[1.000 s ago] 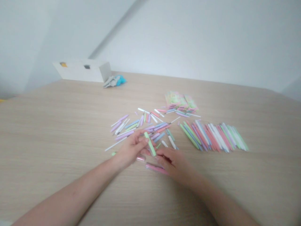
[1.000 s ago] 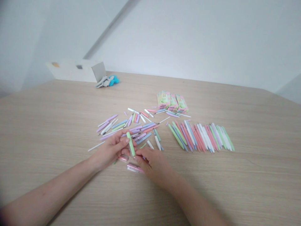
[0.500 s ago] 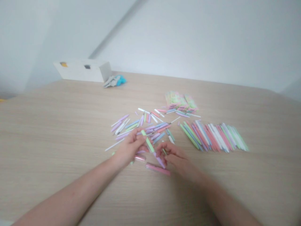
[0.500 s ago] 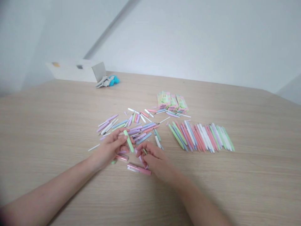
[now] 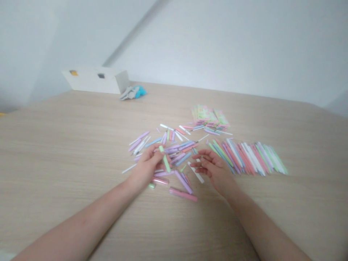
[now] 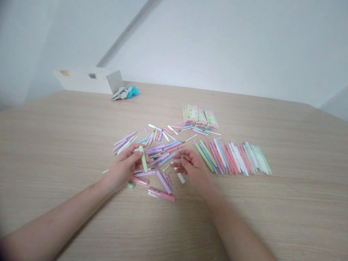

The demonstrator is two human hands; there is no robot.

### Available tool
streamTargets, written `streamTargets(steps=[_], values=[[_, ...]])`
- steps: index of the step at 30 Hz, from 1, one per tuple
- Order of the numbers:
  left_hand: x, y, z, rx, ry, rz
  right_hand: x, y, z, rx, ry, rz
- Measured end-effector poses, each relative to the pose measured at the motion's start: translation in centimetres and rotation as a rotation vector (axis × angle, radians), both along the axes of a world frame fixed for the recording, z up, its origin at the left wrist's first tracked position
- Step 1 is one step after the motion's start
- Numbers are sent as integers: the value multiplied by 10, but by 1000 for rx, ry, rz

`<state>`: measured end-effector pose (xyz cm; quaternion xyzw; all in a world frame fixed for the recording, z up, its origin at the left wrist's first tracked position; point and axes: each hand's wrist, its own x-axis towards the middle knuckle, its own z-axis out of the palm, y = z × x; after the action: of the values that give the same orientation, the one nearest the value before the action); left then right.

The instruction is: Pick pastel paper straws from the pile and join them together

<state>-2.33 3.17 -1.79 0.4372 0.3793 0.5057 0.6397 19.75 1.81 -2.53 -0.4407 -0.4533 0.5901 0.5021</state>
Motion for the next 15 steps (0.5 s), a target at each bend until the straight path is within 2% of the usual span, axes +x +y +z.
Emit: streamTargets(steps=[7,15], values=[[-2,2,-5,21,51,49,-2,-1,-1,45,-183,-56],[-4,7,-10,139,245,94,2,-1,5,1,-290,-171]])
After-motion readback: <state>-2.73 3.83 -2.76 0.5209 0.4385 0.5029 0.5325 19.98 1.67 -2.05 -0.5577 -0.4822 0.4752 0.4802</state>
